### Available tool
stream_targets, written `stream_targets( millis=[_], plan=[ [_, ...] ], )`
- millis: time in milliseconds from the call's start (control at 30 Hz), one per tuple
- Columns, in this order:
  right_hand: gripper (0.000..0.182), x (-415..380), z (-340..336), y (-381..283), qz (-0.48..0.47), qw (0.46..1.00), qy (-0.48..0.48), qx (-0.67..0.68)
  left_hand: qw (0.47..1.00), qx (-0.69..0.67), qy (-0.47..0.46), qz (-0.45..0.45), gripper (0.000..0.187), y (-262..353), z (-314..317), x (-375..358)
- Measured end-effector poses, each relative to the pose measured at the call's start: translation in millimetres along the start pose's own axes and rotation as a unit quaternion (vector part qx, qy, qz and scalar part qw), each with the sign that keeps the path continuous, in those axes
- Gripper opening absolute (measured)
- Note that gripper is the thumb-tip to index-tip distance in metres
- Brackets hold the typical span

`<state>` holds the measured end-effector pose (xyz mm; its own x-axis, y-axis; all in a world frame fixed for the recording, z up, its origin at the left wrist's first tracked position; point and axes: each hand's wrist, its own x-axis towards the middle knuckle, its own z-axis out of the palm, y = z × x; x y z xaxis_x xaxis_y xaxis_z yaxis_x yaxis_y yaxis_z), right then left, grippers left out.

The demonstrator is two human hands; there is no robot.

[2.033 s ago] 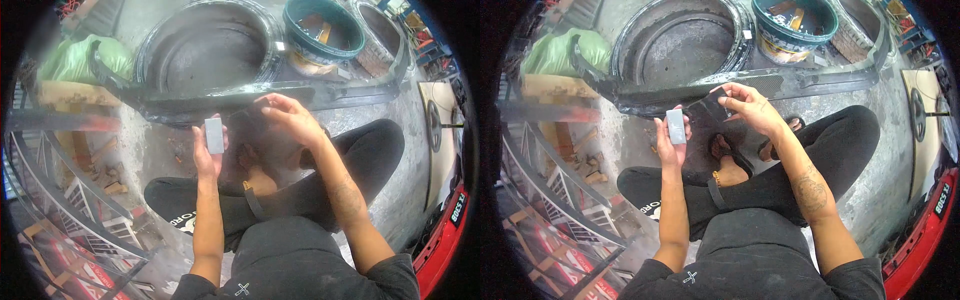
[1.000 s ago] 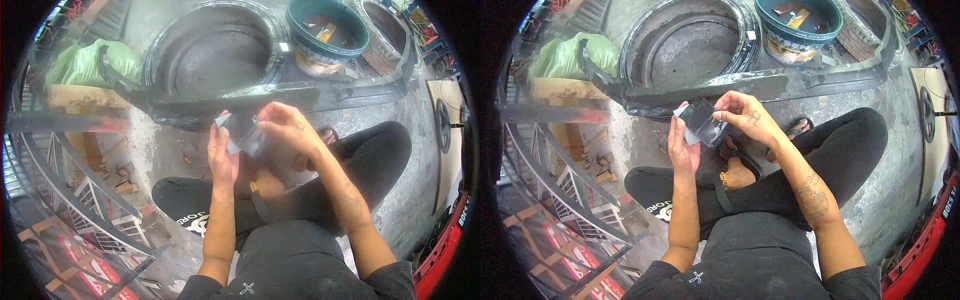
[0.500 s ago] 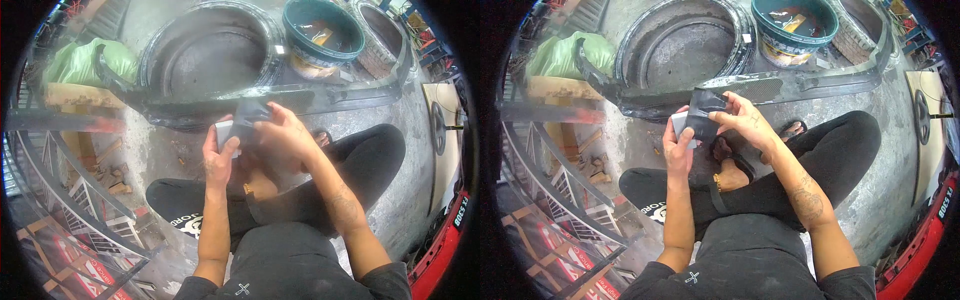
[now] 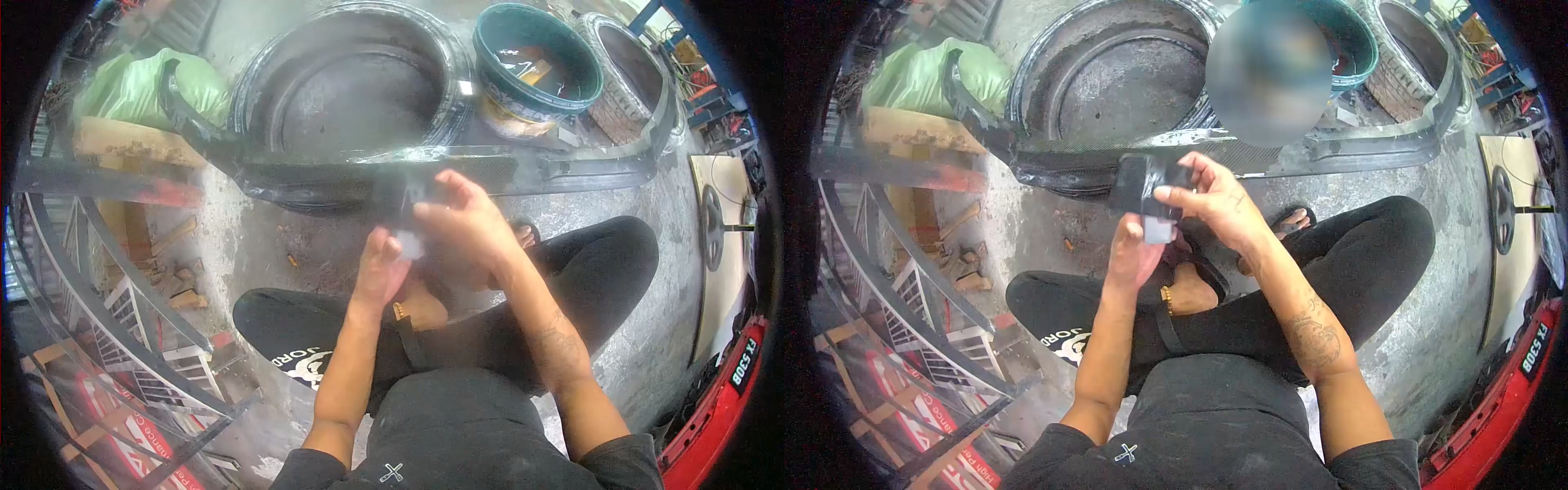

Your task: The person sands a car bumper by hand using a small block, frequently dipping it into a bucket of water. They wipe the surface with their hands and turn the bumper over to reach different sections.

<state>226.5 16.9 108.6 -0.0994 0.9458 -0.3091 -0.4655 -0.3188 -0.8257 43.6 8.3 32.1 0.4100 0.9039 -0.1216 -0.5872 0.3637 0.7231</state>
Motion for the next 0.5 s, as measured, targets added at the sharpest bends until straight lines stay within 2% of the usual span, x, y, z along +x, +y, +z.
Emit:
stream_targets(
  millis=[67, 100, 133, 200, 233, 300, 367, 500],
  plan=[
    [0.027, -1, 4, -2, 0.0, 0.986, -0.008, -0.168, 0.998, -0.029, 0.027, 0.043, 0.081, 3, 20, 7],
    [0.025, 0, 3, -4, -0.01, 0.961, -0.002, -0.275, 0.997, -0.042, 0.056, 0.03, 0.072, 6, 22, 13],
    [0.025, 0, 3, -4, -0.011, 0.961, -0.004, -0.277, 0.995, -0.055, 0.085, 0.019, 0.064, 8, 23, 17],
    [0.024, 1, 2, -2, 0.021, 0.983, 0.037, -0.181, 0.996, -0.032, 0.081, 0.02, 0.058, 14, 18, 16],
    [0.024, 1, 0, -2, 0.022, 0.983, 0.038, -0.18, 0.997, -0.007, 0.078, 0.019, 0.053, 16, 17, 14],
    [0.023, 2, -2, -2, 0.029, 0.978, 0.044, -0.204, 0.996, 0.023, 0.085, 0.019, 0.055, 15, 14, 10],
    [0.022, 0, 2, -5, 0.016, 0.976, 0.043, -0.211, 0.996, -0.071, 0.05, 0.004, 0.056, 12, 8, 9],
    [0.021, -2, 7, -3, -0.016, 0.978, 0.062, -0.197, 0.993, -0.099, 0.069, 0.012, 0.066, 13, 22, 10]
  ],
)
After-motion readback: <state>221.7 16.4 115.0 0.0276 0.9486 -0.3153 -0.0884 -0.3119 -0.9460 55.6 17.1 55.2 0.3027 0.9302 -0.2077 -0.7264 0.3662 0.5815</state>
